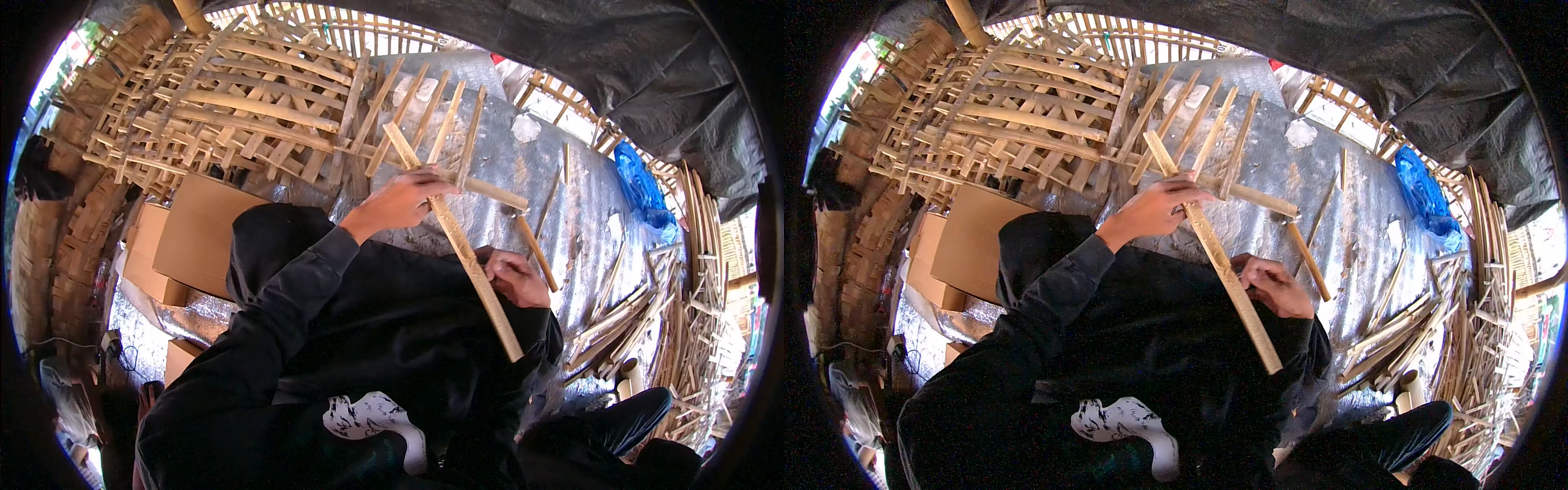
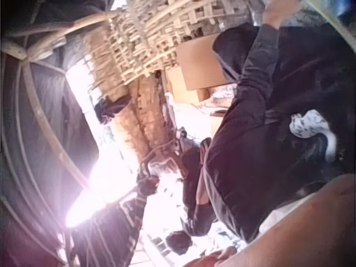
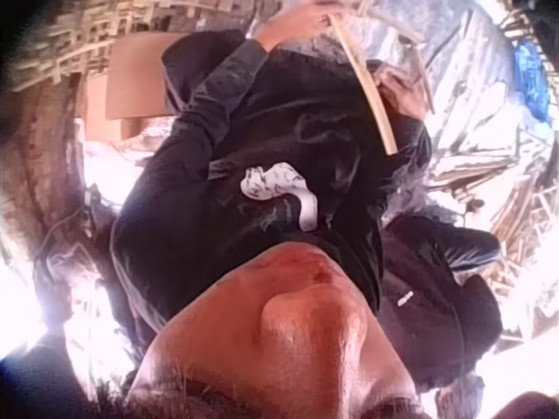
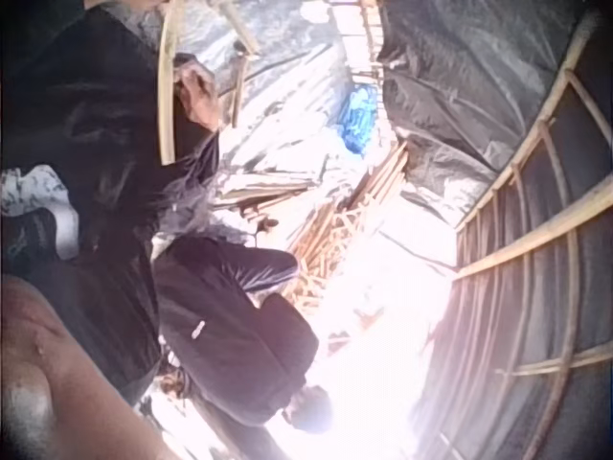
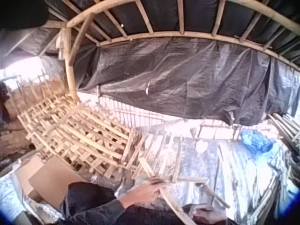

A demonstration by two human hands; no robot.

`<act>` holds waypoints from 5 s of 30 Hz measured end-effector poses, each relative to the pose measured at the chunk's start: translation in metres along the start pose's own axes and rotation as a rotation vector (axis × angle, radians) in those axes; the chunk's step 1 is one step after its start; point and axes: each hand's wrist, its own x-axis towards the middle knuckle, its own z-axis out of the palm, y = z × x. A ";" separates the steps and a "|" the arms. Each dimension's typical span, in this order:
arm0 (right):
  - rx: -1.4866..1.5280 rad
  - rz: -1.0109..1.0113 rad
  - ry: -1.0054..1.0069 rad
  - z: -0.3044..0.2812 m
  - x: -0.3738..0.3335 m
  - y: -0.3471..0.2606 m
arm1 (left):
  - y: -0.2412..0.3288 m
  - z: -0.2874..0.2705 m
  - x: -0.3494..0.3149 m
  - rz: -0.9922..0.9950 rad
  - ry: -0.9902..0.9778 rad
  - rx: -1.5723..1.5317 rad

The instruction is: The person assembles a series of wooden slats by hand using a small hammer to drive nails into the joints of a bamboo frame.

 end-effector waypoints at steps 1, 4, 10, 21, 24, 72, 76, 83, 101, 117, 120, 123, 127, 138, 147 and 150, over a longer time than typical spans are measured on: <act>-0.053 0.037 0.035 0.007 0.006 0.001 | -0.006 -0.002 0.001 0.032 0.059 0.025; -0.179 0.059 0.041 0.015 0.011 0.000 | -0.006 -0.001 0.003 0.028 0.129 0.024; -0.216 -0.154 0.075 0.030 0.022 0.000 | 0.012 -0.017 0.015 -0.038 0.270 0.064; -0.513 -0.308 0.661 -0.026 0.032 0.030 | -0.147 -0.053 -0.008 -0.503 0.142 0.340; -0.463 -0.362 0.737 -0.031 0.038 0.035 | -0.186 -0.037 -0.017 -0.636 0.186 0.393; -0.267 -0.462 0.687 -0.020 0.039 0.030 | -0.160 -0.115 -0.082 -0.678 0.279 0.619; -0.286 -0.447 0.714 -0.031 0.038 0.035 | -0.129 -0.112 -0.066 -0.591 0.387 0.692; -0.386 -0.428 0.745 -0.018 0.046 0.042 | -0.057 -0.018 -0.023 -0.464 0.225 0.162; -1.130 -0.438 1.006 -0.052 0.253 0.015 | -0.056 0.057 -0.002 -0.339 0.083 0.096; -1.395 -0.364 0.944 -0.105 0.253 0.017 | -0.066 0.060 0.009 -0.352 0.131 0.028; -1.338 -0.455 0.937 -0.062 0.217 -0.002 | -0.081 0.053 0.005 -0.348 0.252 -0.027; -1.224 -0.468 0.961 -0.022 0.147 0.001 | -0.075 0.037 0.014 -0.323 0.310 -0.088; -1.207 -0.492 1.126 -0.013 0.045 0.066 | -0.064 0.020 0.023 -0.384 0.271 -0.672; -0.623 -0.408 1.159 -0.036 0.050 0.081 | -0.017 -0.009 0.003 -0.411 0.191 -1.370; -0.624 -0.367 1.127 -0.034 0.050 0.082 | -0.006 -0.010 0.007 -0.374 0.170 -1.684; -0.617 -0.315 1.137 -0.032 0.050 0.081 | -0.009 -0.008 0.005 -0.381 0.224 -1.730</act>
